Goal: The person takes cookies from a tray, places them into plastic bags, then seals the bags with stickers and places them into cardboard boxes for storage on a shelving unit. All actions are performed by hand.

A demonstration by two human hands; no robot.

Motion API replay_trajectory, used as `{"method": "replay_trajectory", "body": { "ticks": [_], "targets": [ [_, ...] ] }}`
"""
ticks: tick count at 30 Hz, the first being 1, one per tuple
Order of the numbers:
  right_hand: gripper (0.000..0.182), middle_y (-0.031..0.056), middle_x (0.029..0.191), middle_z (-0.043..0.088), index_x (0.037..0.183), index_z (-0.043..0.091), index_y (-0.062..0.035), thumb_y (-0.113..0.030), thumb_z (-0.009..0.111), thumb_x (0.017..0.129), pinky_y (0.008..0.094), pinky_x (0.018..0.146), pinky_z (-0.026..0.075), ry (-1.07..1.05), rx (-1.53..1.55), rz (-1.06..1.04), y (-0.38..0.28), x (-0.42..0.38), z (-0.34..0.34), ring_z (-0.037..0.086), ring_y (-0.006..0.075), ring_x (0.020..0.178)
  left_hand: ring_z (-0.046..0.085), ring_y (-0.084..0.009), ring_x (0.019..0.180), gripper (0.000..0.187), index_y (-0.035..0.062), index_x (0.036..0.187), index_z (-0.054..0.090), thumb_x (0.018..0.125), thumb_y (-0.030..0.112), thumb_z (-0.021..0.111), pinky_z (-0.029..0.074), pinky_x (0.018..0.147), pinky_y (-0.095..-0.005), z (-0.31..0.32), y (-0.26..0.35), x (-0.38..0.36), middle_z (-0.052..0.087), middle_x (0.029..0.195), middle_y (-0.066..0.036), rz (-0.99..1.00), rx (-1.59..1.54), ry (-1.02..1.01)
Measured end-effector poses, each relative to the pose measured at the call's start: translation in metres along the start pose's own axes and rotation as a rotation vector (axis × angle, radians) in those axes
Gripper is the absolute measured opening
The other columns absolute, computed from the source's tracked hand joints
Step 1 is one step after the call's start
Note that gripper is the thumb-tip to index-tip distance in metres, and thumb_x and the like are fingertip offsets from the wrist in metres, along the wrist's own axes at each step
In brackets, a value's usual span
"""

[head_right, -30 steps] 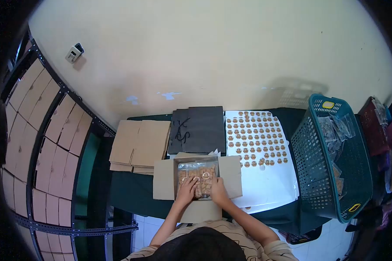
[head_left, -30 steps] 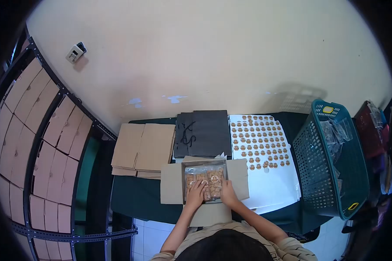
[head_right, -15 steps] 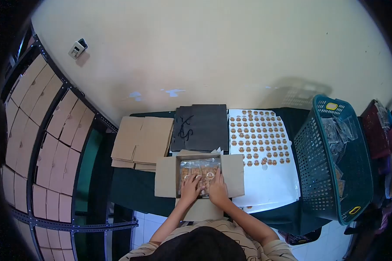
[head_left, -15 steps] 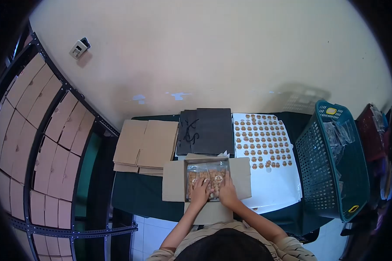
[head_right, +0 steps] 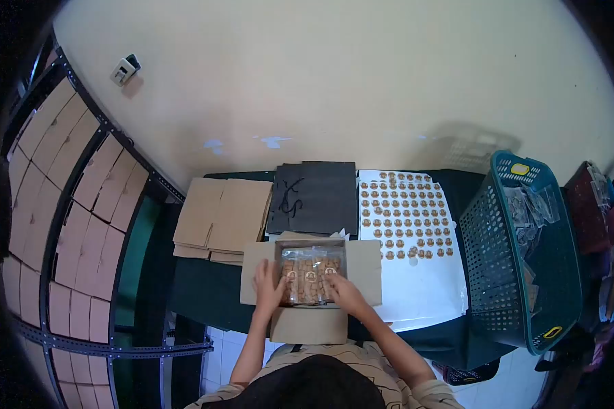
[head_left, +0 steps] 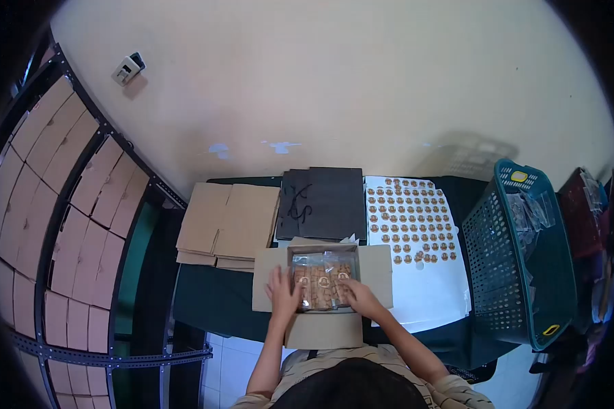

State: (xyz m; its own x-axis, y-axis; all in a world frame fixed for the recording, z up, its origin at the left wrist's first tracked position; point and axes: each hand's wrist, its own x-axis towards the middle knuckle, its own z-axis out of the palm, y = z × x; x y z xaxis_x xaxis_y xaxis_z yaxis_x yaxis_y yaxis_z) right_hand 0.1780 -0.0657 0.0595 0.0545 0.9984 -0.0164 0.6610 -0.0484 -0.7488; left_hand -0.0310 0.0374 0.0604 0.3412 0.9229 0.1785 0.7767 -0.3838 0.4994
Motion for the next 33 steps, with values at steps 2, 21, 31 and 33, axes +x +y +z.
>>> {"method": "replay_trajectory", "body": {
  "ticks": [2, 21, 31, 33],
  "targets": [
    [0.038, 0.0204, 0.108, 0.053, 0.114, 0.048, -0.0011, 0.001, 0.047, 0.076, 0.0374, 0.093, 0.038, 0.195, 0.035, -0.101, -0.003, -0.017, -0.016, 0.048, 0.0339, 0.106, 0.039, -0.0361, 0.116, 0.051, 0.0022, 0.122, 0.042, 0.078, 0.022, 0.06, 0.031, 0.098, -0.0437, -0.006, -0.029, -0.005, 0.04, 0.125, -0.02, -0.119, 0.015, 0.091],
    [0.076, 0.021, 0.125, 0.034, 0.125, 0.041, -0.0086, -0.04, 0.074, 0.064, 0.0461, 0.095, 0.029, 0.213, -0.087, 0.055, 0.017, -0.049, -0.004, 0.034, 0.0377, 0.115, 0.047, -0.0206, 0.115, 0.061, -0.0016, 0.127, 0.04, 0.092, 0.048, 0.033, 0.034, 0.096, -0.0303, -0.04, -0.003, -0.008, 0.05, 0.124, -0.014, -0.472, -1.046, -0.665],
    [0.075, 0.0183, 0.114, 0.038, 0.119, 0.038, -0.0004, -0.034, 0.074, 0.063, 0.0435, 0.091, 0.031, 0.5, -0.112, 0.201, 0.042, -0.028, 0.036, 0.037, 0.0345, 0.107, 0.031, -0.0364, 0.125, 0.071, 0.0037, 0.13, 0.036, 0.073, 0.033, 0.068, 0.027, 0.102, -0.0443, -0.01, -0.002, -0.007, 0.032, 0.135, -0.021, -0.029, -0.452, -0.074],
    [0.081, 0.0186, 0.115, 0.038, 0.121, 0.034, -0.001, -0.036, 0.076, 0.061, 0.0445, 0.092, 0.03, 0.497, -0.163, 0.217, 0.042, -0.029, 0.032, 0.036, 0.0348, 0.109, 0.019, -0.0344, 0.131, 0.07, 0.0083, 0.131, 0.036, 0.074, 0.033, 0.067, 0.022, 0.101, -0.054, -0.004, 0.014, -0.01, 0.023, 0.141, -0.017, 0.019, -0.183, -0.159]
  ]
}}
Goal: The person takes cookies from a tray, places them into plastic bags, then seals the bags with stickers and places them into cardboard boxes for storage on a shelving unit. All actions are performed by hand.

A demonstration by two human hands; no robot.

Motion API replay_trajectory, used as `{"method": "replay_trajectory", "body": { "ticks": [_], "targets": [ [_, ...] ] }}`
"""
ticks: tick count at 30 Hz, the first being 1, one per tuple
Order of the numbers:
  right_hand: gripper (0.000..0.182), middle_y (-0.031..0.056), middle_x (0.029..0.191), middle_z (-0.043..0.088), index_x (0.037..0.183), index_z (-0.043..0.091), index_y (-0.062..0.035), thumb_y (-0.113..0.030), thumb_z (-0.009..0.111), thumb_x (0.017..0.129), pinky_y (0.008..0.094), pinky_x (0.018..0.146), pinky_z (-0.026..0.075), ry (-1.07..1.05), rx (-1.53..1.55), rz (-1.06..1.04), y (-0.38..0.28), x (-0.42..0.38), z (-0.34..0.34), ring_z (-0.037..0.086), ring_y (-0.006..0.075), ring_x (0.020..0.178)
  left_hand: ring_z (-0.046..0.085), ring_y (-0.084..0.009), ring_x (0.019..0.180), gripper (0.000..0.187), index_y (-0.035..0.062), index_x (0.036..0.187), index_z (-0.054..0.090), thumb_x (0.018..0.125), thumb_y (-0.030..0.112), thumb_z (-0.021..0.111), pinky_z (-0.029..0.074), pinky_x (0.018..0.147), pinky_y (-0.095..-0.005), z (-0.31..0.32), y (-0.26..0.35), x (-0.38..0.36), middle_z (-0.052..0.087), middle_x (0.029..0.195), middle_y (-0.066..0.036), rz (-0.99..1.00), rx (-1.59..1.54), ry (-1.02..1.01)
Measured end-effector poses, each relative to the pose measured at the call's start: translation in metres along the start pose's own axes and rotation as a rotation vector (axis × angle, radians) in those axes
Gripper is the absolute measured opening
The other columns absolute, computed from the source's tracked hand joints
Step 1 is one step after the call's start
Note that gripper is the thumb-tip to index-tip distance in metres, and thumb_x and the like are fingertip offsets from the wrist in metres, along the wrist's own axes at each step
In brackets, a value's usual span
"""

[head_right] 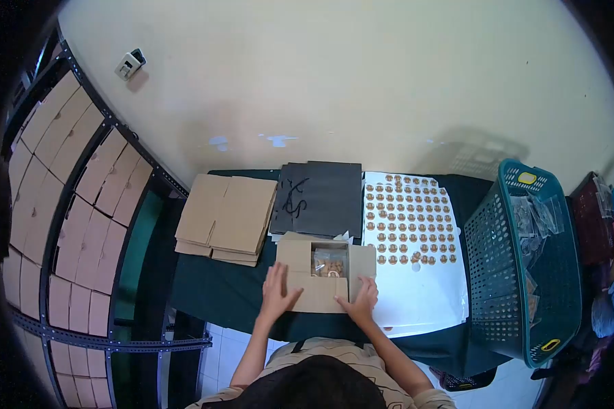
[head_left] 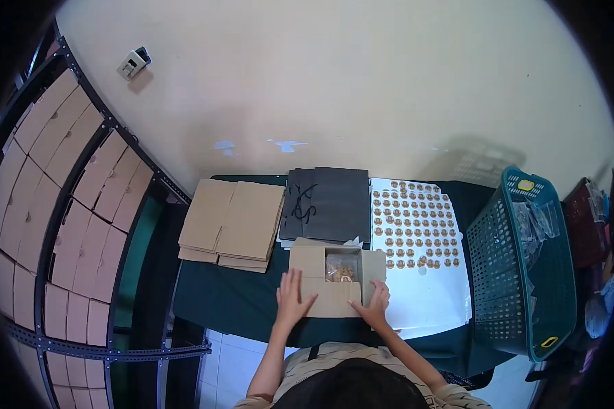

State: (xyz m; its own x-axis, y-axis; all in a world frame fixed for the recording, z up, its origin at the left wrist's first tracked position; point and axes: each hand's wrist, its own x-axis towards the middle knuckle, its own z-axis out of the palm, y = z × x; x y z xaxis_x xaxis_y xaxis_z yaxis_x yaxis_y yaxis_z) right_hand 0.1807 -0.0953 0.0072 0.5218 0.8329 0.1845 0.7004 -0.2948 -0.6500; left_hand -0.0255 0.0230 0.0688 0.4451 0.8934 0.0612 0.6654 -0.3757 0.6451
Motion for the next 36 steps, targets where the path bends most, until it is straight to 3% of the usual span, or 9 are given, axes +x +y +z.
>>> {"method": "replay_trajectory", "body": {
  "ticks": [2, 8, 12, 14, 19, 26, 28, 32, 36],
  "targets": [
    [0.087, 0.0194, 0.122, 0.034, 0.124, 0.03, -0.0023, -0.037, 0.078, 0.06, 0.0445, 0.094, 0.03, -0.14, -0.009, 0.331, 0.001, 0.005, -0.007, 0.034, 0.0322, 0.114, 0.015, -0.0331, 0.133, 0.068, 0.011, 0.132, 0.036, 0.075, 0.033, 0.065, 0.021, 0.1, -0.0568, 0.021, -0.003, 0.002, 0.019, 0.143, -0.014, -0.011, 0.078, -0.058],
    [0.065, 0.0172, 0.106, 0.053, 0.121, 0.033, -0.0032, -0.024, 0.072, 0.073, 0.0341, 0.077, 0.047, -0.111, 0.68, 0.575, 0.033, 0.017, -0.027, 0.054, 0.0211, 0.095, 0.011, -0.0317, 0.134, 0.063, 0.0181, 0.133, 0.036, 0.078, 0.033, 0.061, 0.021, 0.099, -0.0572, 0.023, -0.013, 0.003, 0.015, 0.146, -0.009, -0.013, 0.095, -0.107],
    [0.037, 0.0166, 0.09, 0.061, 0.112, 0.047, -0.0027, -0.017, 0.062, 0.081, 0.0305, 0.071, 0.049, -0.207, 0.668, 0.502, 0.007, 0.031, -0.086, 0.06, 0.0165, 0.082, 0.01, -0.0319, 0.134, 0.063, 0.0179, 0.133, 0.036, 0.078, 0.034, 0.062, 0.021, 0.101, -0.0538, 0.027, -0.015, 0.004, 0.014, 0.146, -0.01, 0.017, 0.05, -0.093],
    [0.033, 0.0151, 0.097, 0.062, 0.113, 0.05, -0.0038, -0.016, 0.058, 0.083, 0.0323, 0.075, 0.048, -0.586, 0.603, 0.157, -0.04, 0.037, -0.103, 0.06, 0.0195, 0.088, 0.011, -0.0326, 0.134, 0.064, 0.017, 0.133, 0.036, 0.078, 0.034, 0.062, 0.02, 0.101, -0.0532, 0.026, -0.013, 0.003, 0.015, 0.146, -0.01, 0.024, 0.049, -0.077],
    [0.04, 0.0211, 0.115, 0.053, 0.107, 0.055, -0.0011, -0.022, 0.064, 0.074, 0.0402, 0.088, 0.039, -0.551, 0.06, -0.364, -0.069, 0.012, -0.046, 0.052, 0.0318, 0.101, 0.011, -0.0341, 0.134, 0.065, 0.0129, 0.132, 0.037, 0.076, 0.031, 0.064, 0.018, 0.101, -0.052, 0.024, -0.011, 0.004, 0.015, 0.145, -0.012, 0.039, 0.016, -0.075],
    [0.04, 0.0181, 0.12, 0.049, 0.103, 0.055, -0.0009, -0.019, 0.067, 0.069, 0.0411, 0.086, 0.041, -0.544, -0.241, -0.426, -0.07, 0.005, -0.03, 0.051, 0.0301, 0.102, 0.021, -0.0353, 0.129, 0.061, 0.0085, 0.13, 0.038, 0.077, 0.026, 0.062, 0.022, 0.101, -0.0461, 0.027, -0.015, 0.033, 0.023, 0.14, -0.017, -0.003, 0.071, 0.045],
    [0.038, 0.0174, 0.115, 0.053, 0.101, 0.055, -0.0005, -0.018, 0.067, 0.069, 0.0398, 0.084, 0.042, -0.528, -0.201, -0.446, -0.067, 0.01, -0.03, 0.052, 0.0305, 0.099, 0.038, -0.0323, 0.118, 0.057, 0.0032, 0.128, 0.038, 0.079, 0.024, 0.06, 0.03, 0.098, -0.0376, 0.037, -0.038, 0.079, 0.038, 0.128, -0.02, -0.053, -0.3, 0.28],
    [0.026, 0.0132, 0.093, 0.063, 0.094, 0.059, -0.0046, -0.015, 0.064, 0.071, 0.0395, 0.079, 0.044, -0.566, 0.052, -0.279, -0.058, 0.026, -0.035, 0.058, 0.0282, 0.082, 0.054, -0.0191, 0.095, 0.057, -0.0001, 0.124, 0.039, 0.078, 0.022, 0.063, 0.042, 0.081, -0.0267, 0.027, -0.051, 0.148, 0.053, 0.11, -0.017, -0.535, -0.798, -0.061],
    [0.015, 0.013, 0.069, 0.061, 0.089, 0.061, -0.0066, -0.009, 0.061, 0.075, 0.0331, 0.057, 0.046, -0.328, 0.441, -0.299, -0.031, 0.03, -0.023, 0.059, 0.0254, 0.06, 0.054, -0.0179, 0.093, 0.052, -0.0017, 0.119, 0.038, 0.074, 0.009, 0.064, 0.044, 0.072, -0.0258, 0.021, -0.059, 0.151, 0.052, 0.112, -0.016, -0.445, -0.777, -0.044]
  ]
}}
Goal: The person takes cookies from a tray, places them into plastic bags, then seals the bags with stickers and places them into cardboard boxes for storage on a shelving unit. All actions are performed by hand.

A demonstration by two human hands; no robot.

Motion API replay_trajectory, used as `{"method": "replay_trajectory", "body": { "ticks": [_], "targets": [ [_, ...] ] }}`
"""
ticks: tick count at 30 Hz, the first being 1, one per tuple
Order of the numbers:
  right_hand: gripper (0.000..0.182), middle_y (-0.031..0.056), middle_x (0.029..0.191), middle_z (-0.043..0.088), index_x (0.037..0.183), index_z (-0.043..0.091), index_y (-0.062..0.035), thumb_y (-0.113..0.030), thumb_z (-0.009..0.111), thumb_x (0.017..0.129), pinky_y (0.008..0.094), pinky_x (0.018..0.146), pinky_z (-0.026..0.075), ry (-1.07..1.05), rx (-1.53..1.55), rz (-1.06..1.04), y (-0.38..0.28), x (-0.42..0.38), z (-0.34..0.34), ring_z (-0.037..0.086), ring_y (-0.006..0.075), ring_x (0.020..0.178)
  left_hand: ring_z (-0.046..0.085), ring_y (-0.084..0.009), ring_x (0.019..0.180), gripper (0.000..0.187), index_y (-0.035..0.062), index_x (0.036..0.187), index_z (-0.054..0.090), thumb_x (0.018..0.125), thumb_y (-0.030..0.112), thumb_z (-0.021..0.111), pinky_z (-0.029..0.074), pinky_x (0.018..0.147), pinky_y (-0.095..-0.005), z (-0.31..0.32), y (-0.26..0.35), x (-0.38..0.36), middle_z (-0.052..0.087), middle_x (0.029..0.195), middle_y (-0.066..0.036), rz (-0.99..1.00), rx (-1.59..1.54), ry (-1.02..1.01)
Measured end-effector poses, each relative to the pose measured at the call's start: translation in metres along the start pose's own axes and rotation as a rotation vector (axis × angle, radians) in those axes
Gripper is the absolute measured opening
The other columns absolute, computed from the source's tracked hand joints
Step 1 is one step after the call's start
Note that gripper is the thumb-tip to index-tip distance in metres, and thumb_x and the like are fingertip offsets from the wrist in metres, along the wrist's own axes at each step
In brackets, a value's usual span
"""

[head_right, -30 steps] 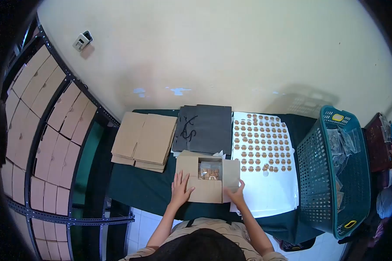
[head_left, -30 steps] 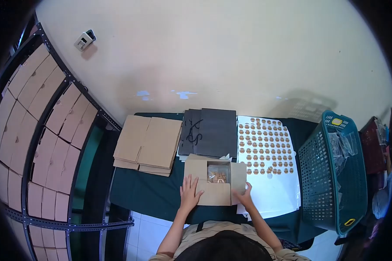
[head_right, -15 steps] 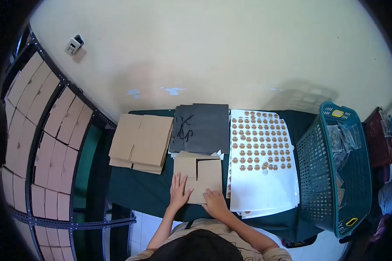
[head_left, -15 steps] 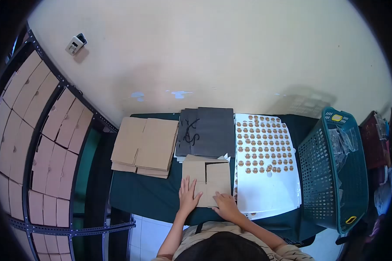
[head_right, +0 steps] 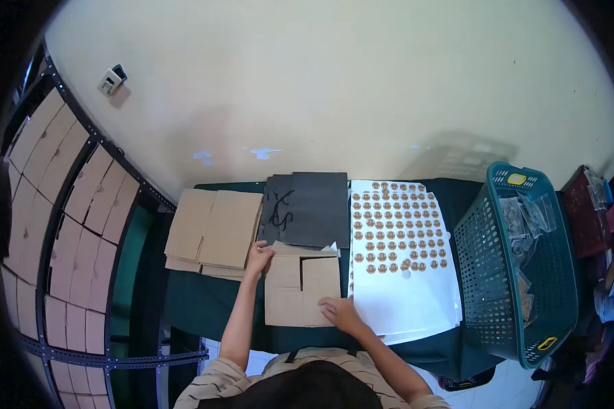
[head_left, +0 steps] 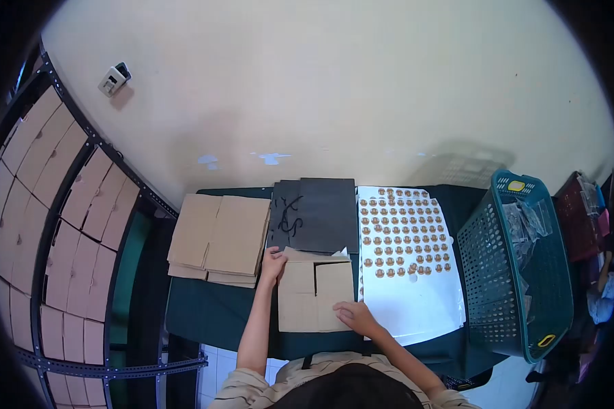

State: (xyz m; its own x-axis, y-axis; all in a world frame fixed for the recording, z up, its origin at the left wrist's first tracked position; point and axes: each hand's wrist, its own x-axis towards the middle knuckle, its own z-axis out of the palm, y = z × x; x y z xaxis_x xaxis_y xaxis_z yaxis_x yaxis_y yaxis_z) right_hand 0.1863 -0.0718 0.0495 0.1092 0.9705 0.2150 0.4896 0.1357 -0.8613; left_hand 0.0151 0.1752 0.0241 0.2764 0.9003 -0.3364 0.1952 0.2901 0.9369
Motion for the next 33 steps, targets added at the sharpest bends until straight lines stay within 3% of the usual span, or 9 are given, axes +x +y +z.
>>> {"method": "replay_trajectory", "body": {
  "ticks": [4, 6, 9, 15, 20, 23, 26, 30, 33],
  "targets": [
    [0.013, 0.0124, 0.063, 0.059, 0.09, 0.061, -0.0052, -0.009, 0.059, 0.077, 0.0304, 0.052, 0.044, 0.068, 0.116, -0.049, 0.004, -0.004, 0.004, 0.057, 0.0233, 0.053, 0.052, -0.0219, 0.101, 0.054, -0.0008, 0.119, 0.034, 0.072, 0.0, 0.061, 0.044, 0.084, -0.0294, -0.01, -0.001, -0.021, 0.047, 0.119, -0.018, -0.028, -0.317, 0.0],
    [0.016, 0.0107, 0.083, 0.064, 0.091, 0.061, -0.0033, -0.01, 0.059, 0.077, 0.0319, 0.072, 0.048, -0.103, 0.059, 0.313, 0.001, -0.008, 0.002, 0.062, 0.0263, 0.076, 0.05, -0.0229, 0.106, 0.053, -0.0001, 0.12, 0.034, 0.072, -0.004, 0.058, 0.042, 0.089, -0.0306, -0.013, -0.001, -0.026, 0.048, 0.12, -0.019, -0.024, -0.354, -0.007],
    [0.026, 0.0105, 0.087, 0.06, 0.098, 0.058, -0.0044, -0.014, 0.063, 0.074, 0.0346, 0.074, 0.045, 0.021, -0.037, 0.236, -0.008, -0.008, 0.007, 0.058, 0.0267, 0.079, 0.051, -0.0168, 0.101, 0.047, 0.0007, 0.119, 0.035, 0.075, -0.008, 0.049, 0.041, 0.087, -0.0271, -0.008, 0.011, -0.045, 0.053, 0.108, -0.01, 0.071, -0.568, -0.086],
    [0.055, 0.0139, 0.104, 0.044, 0.11, 0.05, -0.0082, -0.032, 0.071, 0.066, 0.0412, 0.077, 0.036, 0.117, -0.444, 0.188, -0.01, 0.008, 0.029, 0.045, 0.0301, 0.096, 0.054, -0.015, 0.088, 0.017, 0.0023, 0.094, 0.057, 0.077, 0.005, 0.061, 0.043, 0.08, -0.0257, 0.008, 0.009, -0.065, 0.056, 0.091, -0.005, 0.272, -0.167, -0.069],
    [0.066, 0.0186, 0.114, 0.038, 0.115, 0.044, -0.0017, -0.036, 0.07, 0.066, 0.0446, 0.085, 0.027, 0.177, -0.434, 0.24, -0.017, 0.046, 0.04, 0.036, 0.0341, 0.106, 0.057, -0.0198, 0.092, 0.025, 0.0017, 0.089, 0.063, 0.073, 0.019, 0.069, 0.043, 0.082, -0.0292, -0.006, 0.039, -0.085, 0.06, 0.093, -0.01, 0.578, 0.28, -0.024],
    [0.074, 0.024, 0.12, 0.034, 0.116, 0.043, 0.0031, -0.039, 0.072, 0.062, 0.0467, 0.087, 0.025, 0.196, -0.558, 0.254, -0.007, 0.064, 0.052, 0.031, 0.0368, 0.111, 0.059, -0.0249, 0.092, 0.038, 0.0059, 0.096, 0.064, 0.071, 0.034, 0.065, 0.046, 0.077, -0.0324, -0.011, 0.062, -0.092, 0.062, 0.101, -0.012, 0.833, 0.845, -0.073],
    [0.075, 0.0264, 0.121, 0.035, 0.118, 0.043, 0.0004, -0.039, 0.072, 0.061, 0.0499, 0.087, 0.024, 0.172, -0.644, 0.343, -0.004, 0.073, 0.064, 0.03, 0.0381, 0.111, 0.061, -0.0261, 0.087, 0.037, 0.0066, 0.098, 0.064, 0.072, 0.033, 0.064, 0.048, 0.072, -0.0327, 0.01, 0.087, -0.096, 0.062, 0.1, -0.013, 0.549, 0.719, -0.316],
    [0.061, 0.0216, 0.116, 0.038, 0.116, 0.046, -0.0026, -0.03, 0.068, 0.066, 0.0485, 0.084, 0.024, 0.117, -0.659, 0.168, 0.004, 0.073, 0.072, 0.031, 0.0375, 0.107, 0.058, -0.0306, 0.085, 0.032, 0.0078, 0.104, 0.061, 0.074, 0.019, 0.059, 0.047, 0.073, -0.037, 0.049, 0.072, -0.077, 0.06, 0.095, -0.013, 0.876, 0.817, -0.457],
    [0.063, 0.0199, 0.119, 0.037, 0.12, 0.043, -0.0023, -0.028, 0.066, 0.067, 0.0492, 0.083, 0.026, 0.093, -0.617, 0.148, 0.013, 0.075, 0.069, 0.031, 0.038, 0.109, 0.056, -0.0322, 0.093, 0.03, 0.0065, 0.104, 0.061, 0.075, 0.009, 0.054, 0.046, 0.079, -0.0376, 0.075, 0.061, -0.073, 0.057, 0.104, -0.014, 0.888, 0.76, -0.535]
  ]
}}
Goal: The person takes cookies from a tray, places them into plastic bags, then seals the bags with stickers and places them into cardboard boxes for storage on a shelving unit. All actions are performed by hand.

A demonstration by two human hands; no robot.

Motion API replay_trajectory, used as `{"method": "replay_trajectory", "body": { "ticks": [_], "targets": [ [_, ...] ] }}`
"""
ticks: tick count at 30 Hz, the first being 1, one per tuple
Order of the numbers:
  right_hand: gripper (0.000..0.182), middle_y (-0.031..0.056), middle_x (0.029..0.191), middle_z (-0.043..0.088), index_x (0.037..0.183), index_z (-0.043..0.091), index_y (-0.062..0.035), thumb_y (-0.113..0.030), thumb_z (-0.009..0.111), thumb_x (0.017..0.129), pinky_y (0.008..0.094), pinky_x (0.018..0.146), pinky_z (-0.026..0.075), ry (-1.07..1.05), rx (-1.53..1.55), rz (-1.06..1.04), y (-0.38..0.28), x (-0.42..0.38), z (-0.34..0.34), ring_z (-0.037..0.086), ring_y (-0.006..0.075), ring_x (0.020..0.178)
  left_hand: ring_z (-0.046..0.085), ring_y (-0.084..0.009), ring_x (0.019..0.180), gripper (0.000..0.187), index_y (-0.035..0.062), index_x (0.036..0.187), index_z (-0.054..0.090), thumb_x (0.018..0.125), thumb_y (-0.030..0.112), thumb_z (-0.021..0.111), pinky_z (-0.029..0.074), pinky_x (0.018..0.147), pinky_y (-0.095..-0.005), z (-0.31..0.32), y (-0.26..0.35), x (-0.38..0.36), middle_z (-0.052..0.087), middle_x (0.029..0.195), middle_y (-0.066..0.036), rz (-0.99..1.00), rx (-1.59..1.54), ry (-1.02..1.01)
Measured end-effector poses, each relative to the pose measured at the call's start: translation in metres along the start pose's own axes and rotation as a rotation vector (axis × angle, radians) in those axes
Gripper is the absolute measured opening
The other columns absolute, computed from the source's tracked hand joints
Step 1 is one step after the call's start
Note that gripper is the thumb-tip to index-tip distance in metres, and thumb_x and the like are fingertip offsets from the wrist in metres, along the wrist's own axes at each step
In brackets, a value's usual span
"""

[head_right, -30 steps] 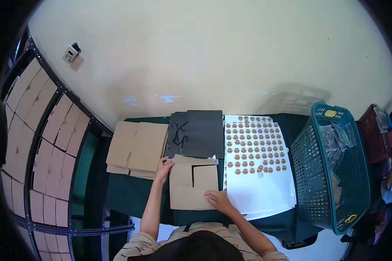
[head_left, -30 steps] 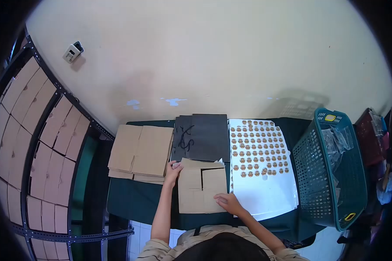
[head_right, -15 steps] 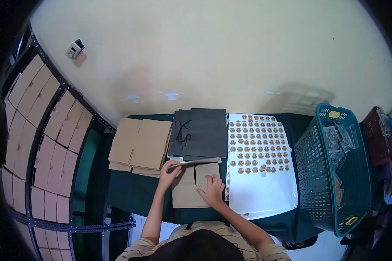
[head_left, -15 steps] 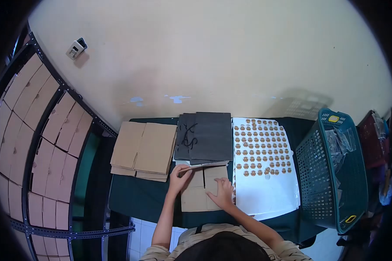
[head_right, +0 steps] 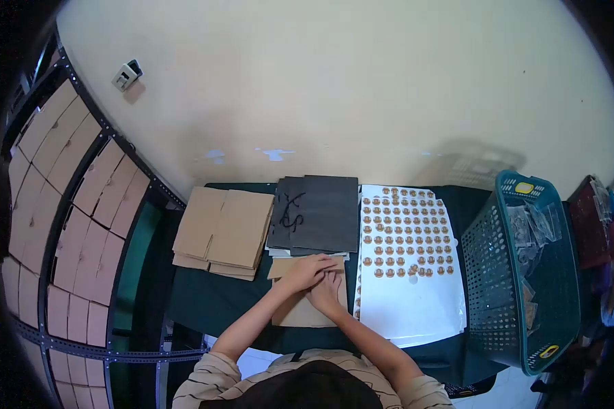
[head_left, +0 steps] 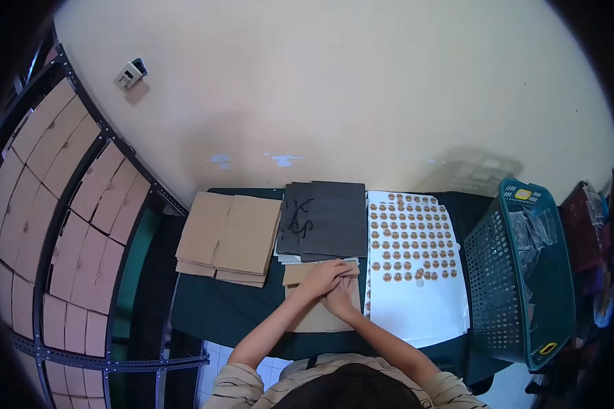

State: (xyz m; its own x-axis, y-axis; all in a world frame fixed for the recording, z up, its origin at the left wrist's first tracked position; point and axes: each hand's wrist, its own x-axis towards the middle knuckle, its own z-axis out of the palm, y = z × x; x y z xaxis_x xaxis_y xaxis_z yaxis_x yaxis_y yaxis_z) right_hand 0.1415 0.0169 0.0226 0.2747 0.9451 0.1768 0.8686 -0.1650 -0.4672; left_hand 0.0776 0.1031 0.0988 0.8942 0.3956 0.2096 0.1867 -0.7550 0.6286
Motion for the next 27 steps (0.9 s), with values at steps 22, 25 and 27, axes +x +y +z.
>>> {"method": "replay_trajectory", "body": {
  "ticks": [22, 25, 27],
  "targets": [
    [0.037, 0.017, 0.117, 0.043, 0.108, 0.053, -0.0038, -0.004, 0.054, 0.071, 0.0506, 0.094, 0.027, 0.273, 0.262, 0.061, -0.02, 0.013, -0.036, 0.035, 0.0367, 0.112, 0.061, -0.0274, 0.087, 0.035, 0.0034, 0.104, 0.06, 0.073, -0.005, 0.046, 0.047, 0.076, -0.0315, -0.025, -0.023, 0.03, 0.062, 0.096, -0.014, 0.105, -0.255, 0.027],
    [0.027, 0.0164, 0.112, 0.048, 0.096, 0.054, -0.0045, 0.001, 0.051, 0.069, 0.0405, 0.095, 0.032, 0.295, 0.45, 0.014, -0.014, 0.009, -0.056, 0.041, 0.0355, 0.107, 0.061, -0.0249, 0.088, 0.034, 0.002, 0.102, 0.061, 0.073, -0.005, 0.046, 0.047, 0.079, -0.0304, -0.025, -0.026, 0.032, 0.063, 0.097, -0.013, 0.069, -0.415, -0.033],
    [0.024, 0.0163, 0.111, 0.049, 0.092, 0.054, -0.0047, 0.001, 0.052, 0.069, 0.0406, 0.093, 0.034, 0.271, 0.505, 0.011, -0.012, 0.008, -0.06, 0.043, 0.0335, 0.106, 0.06, -0.0231, 0.091, 0.035, 0.0, 0.101, 0.062, 0.071, -0.006, 0.044, 0.045, 0.082, -0.03, -0.023, -0.032, 0.034, 0.062, 0.097, -0.014, 0.021, -0.462, -0.065]
  ]
}}
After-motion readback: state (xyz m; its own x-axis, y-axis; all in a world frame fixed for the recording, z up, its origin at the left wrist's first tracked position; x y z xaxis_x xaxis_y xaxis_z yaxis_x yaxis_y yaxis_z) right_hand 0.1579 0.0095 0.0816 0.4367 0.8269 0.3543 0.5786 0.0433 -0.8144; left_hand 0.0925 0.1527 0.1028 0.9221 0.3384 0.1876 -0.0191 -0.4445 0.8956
